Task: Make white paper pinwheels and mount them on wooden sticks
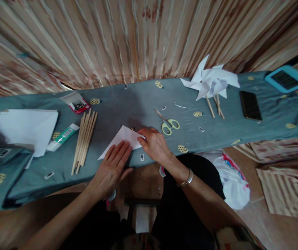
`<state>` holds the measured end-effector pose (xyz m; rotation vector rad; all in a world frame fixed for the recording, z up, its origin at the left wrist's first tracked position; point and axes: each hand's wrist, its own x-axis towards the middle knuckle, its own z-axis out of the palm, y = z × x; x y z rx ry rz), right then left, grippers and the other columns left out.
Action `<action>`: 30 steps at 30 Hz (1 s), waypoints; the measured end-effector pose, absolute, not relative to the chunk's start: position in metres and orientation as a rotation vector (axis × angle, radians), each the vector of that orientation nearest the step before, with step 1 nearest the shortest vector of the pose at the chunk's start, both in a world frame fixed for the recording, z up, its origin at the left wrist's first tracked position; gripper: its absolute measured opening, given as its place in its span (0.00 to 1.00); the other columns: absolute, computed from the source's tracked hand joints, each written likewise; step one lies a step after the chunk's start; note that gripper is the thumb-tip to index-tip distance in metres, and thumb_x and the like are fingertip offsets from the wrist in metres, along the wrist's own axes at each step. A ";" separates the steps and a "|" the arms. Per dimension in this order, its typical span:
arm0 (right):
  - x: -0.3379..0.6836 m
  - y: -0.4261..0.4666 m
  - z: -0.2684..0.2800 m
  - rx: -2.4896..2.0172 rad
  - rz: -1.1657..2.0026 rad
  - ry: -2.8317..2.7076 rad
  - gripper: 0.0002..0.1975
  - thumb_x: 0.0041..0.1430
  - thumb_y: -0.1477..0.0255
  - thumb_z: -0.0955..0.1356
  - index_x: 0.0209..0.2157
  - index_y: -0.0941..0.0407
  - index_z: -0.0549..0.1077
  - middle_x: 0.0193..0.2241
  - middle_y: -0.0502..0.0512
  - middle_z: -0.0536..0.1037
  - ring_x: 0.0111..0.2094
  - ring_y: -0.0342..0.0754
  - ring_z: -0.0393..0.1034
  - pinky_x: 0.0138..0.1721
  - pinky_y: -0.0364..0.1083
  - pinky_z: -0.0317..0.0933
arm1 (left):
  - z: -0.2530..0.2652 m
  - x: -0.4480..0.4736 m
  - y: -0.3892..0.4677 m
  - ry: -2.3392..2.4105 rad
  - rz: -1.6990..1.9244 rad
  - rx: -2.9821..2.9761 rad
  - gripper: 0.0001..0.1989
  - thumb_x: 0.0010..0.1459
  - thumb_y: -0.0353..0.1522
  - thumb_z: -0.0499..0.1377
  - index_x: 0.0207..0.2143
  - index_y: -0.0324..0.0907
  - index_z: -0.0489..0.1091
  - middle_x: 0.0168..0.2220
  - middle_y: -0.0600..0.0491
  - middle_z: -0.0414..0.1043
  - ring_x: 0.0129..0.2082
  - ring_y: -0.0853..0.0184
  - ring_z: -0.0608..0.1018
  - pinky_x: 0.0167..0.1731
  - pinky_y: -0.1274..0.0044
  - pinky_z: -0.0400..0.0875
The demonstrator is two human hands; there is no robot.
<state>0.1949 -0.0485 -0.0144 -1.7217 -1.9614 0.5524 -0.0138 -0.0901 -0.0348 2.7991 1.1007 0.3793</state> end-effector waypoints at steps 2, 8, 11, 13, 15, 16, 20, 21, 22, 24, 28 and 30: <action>0.194 -0.049 -0.015 -1.731 0.507 -1.979 0.09 0.59 0.74 0.69 0.41 0.57 0.78 0.32 0.57 0.80 0.33 0.51 0.73 0.40 0.48 0.66 | -0.035 -0.014 -0.090 1.100 0.392 2.802 0.30 0.65 0.38 0.54 0.64 0.32 0.56 0.65 0.35 0.61 0.65 0.49 0.64 0.62 0.57 0.60; 0.195 -0.051 -0.018 -1.650 0.328 -2.099 0.08 0.61 0.72 0.67 0.41 0.58 0.78 0.32 0.57 0.81 0.35 0.52 0.73 0.41 0.49 0.67 | -0.037 -0.013 -0.090 1.091 0.357 2.817 0.32 0.64 0.38 0.56 0.65 0.30 0.55 0.65 0.34 0.61 0.66 0.48 0.63 0.63 0.57 0.60; 0.196 -0.052 -0.020 -1.640 0.237 -2.143 0.10 0.62 0.72 0.67 0.42 0.60 0.77 0.33 0.59 0.81 0.36 0.55 0.73 0.42 0.50 0.68 | -0.037 -0.014 -0.090 1.101 0.322 2.808 0.33 0.64 0.38 0.57 0.65 0.29 0.55 0.66 0.34 0.59 0.66 0.48 0.62 0.63 0.56 0.59; 0.196 -0.054 -0.020 -1.634 0.195 -2.166 0.11 0.63 0.71 0.67 0.43 0.61 0.77 0.34 0.60 0.81 0.38 0.56 0.73 0.42 0.52 0.69 | -0.037 -0.013 -0.091 1.106 0.313 2.801 0.32 0.63 0.38 0.57 0.65 0.29 0.55 0.66 0.34 0.59 0.66 0.48 0.61 0.64 0.56 0.58; 0.195 -0.056 -0.021 -1.609 0.167 -2.181 0.12 0.64 0.70 0.66 0.45 0.62 0.76 0.38 0.62 0.81 0.40 0.58 0.73 0.45 0.54 0.69 | -0.038 -0.013 -0.091 1.110 0.305 2.801 0.32 0.64 0.38 0.57 0.65 0.30 0.56 0.66 0.35 0.59 0.66 0.48 0.61 0.64 0.56 0.58; 0.195 -0.057 -0.021 -1.590 0.156 -2.181 0.13 0.65 0.70 0.66 0.46 0.63 0.75 0.41 0.64 0.81 0.42 0.58 0.73 0.47 0.55 0.68 | -0.038 -0.013 -0.091 1.110 0.303 2.804 0.32 0.64 0.38 0.56 0.65 0.30 0.56 0.66 0.35 0.59 0.67 0.48 0.61 0.64 0.56 0.58; 0.192 -0.065 -0.027 -1.529 0.166 -2.126 0.20 0.66 0.66 0.65 0.55 0.63 0.70 0.51 0.67 0.77 0.52 0.60 0.70 0.55 0.58 0.64 | -0.039 -0.012 -0.091 1.106 0.318 2.835 0.32 0.64 0.38 0.56 0.65 0.29 0.55 0.66 0.35 0.59 0.67 0.47 0.60 0.64 0.57 0.57; 0.192 -0.067 -0.029 -1.524 0.182 -2.110 0.23 0.66 0.64 0.65 0.57 0.62 0.68 0.53 0.67 0.76 0.54 0.61 0.69 0.57 0.59 0.63 | -0.040 -0.012 -0.091 1.106 0.320 2.842 0.32 0.64 0.38 0.56 0.65 0.29 0.55 0.66 0.35 0.59 0.67 0.47 0.60 0.64 0.57 0.57; 0.191 -0.070 -0.032 -1.524 0.198 -2.096 0.25 0.65 0.63 0.65 0.58 0.62 0.66 0.54 0.68 0.74 0.56 0.61 0.67 0.58 0.60 0.62 | -0.040 -0.012 -0.091 1.106 0.319 2.847 0.32 0.64 0.38 0.56 0.65 0.29 0.55 0.66 0.34 0.59 0.67 0.47 0.60 0.64 0.57 0.57; 0.190 -0.073 -0.037 -1.531 0.227 -2.071 0.28 0.64 0.62 0.66 0.60 0.62 0.64 0.57 0.70 0.72 0.59 0.62 0.64 0.59 0.62 0.61 | -0.041 -0.011 -0.091 1.103 0.310 2.856 0.33 0.63 0.37 0.57 0.65 0.28 0.55 0.66 0.34 0.58 0.67 0.46 0.60 0.64 0.56 0.57; 0.190 -0.076 -0.044 -1.551 0.272 -2.030 0.31 0.62 0.60 0.67 0.61 0.62 0.62 0.58 0.70 0.70 0.60 0.63 0.64 0.59 0.63 0.60 | -0.044 -0.012 -0.091 1.089 0.298 2.871 0.35 0.62 0.39 0.58 0.65 0.27 0.55 0.66 0.33 0.58 0.67 0.45 0.60 0.64 0.56 0.56; 0.190 -0.075 -0.045 -1.564 0.292 -2.014 0.32 0.61 0.61 0.68 0.61 0.62 0.61 0.58 0.70 0.70 0.60 0.63 0.64 0.60 0.63 0.59 | -0.045 -0.013 -0.091 1.090 0.290 2.863 0.35 0.63 0.39 0.57 0.65 0.27 0.53 0.66 0.32 0.56 0.68 0.46 0.58 0.64 0.56 0.55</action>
